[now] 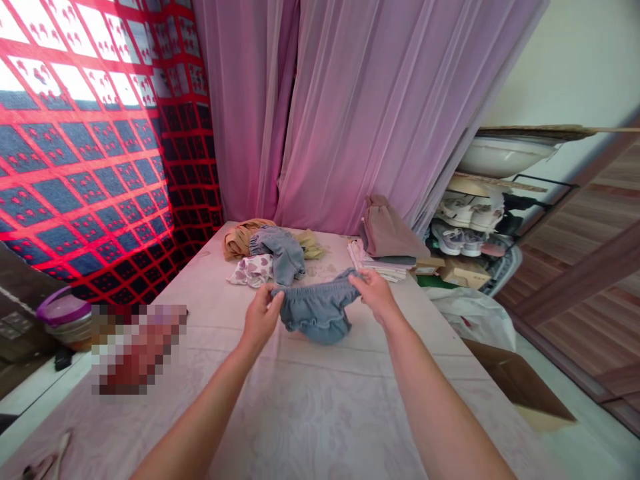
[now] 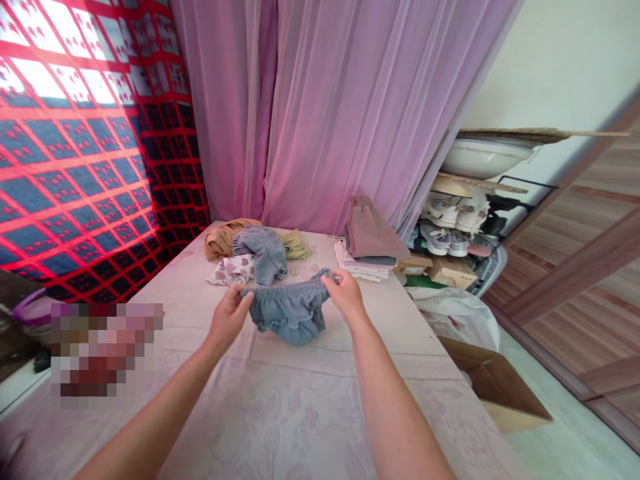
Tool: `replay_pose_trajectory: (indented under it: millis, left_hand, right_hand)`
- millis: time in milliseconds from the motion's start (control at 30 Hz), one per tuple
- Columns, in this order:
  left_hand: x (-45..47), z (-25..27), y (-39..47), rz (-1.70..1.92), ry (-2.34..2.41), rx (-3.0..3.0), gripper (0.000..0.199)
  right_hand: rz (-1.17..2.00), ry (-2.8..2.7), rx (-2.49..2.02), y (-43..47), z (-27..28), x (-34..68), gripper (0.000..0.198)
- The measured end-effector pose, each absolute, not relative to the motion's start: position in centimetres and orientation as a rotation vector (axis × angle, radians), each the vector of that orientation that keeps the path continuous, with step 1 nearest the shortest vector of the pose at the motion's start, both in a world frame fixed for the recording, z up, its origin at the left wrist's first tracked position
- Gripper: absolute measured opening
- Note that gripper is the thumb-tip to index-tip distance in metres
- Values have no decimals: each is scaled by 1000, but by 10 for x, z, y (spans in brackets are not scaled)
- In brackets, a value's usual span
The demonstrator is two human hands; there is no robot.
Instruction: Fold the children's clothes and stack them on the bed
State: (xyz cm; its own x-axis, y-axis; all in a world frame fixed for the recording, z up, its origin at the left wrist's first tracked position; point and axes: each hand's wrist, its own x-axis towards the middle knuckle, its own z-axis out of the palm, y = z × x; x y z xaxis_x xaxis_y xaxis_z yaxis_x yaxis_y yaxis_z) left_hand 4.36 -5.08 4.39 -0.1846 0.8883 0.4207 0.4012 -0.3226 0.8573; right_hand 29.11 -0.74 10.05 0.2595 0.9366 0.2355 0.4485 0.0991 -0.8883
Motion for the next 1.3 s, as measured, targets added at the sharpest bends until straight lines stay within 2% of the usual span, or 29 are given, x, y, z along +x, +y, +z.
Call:
replay_pose_trajectory:
  millis: [67,133,233,300,400,533,600,700,1067,1167,1233,1300]
  left_hand:
    - [39,92,-27,1578,1544,1843,16]
    - [38,143,-12,1700,1562,1996,16]
    - [44,197,-13,1847,1509,2170,20]
    - [50,204,-27,1823,1469,2270,21]
    - [55,173,-55,1591,1492,2441,22]
    - [61,95,-89,1023,1582,2474,21]
    - [66,62,-103,823,1473,2431,18]
    - [73,32,-118,716,1336,2325,15]
    - [98,29,-133,657,1133,2003,34]
    - [79,28,-112,780,1376,1969,36]
    - [57,27,-95,834,1697,2037,29]
    - [35,25,-82,759,1936,2136,28]
  right_hand:
    - [749,-1242,-1348,11,132,291,62]
    - [732,-1220,-1173,23,165,290,71]
    - [721,-1220,-990,25,199,297,56]
    - [753,-1219,-966,17,200,306,43]
    - [804,-1208,-1060,-5,163,318,35]
    - [827,-1185,-1290,-44,77,327,37]
    - [760,-1237,-1450,-63,37,332,39]
    - [511,-1399,-1686,-85,-2,338,39]
    - [-109,-1565,-1917,-100,-22,350,35]
    - [-230,-1532,-1845,-100,-26,355,32]
    - [-268,-1501,-1758,-100,-27,355,29]
    - [-273,-1513,-1664,-100,-27,352,27]
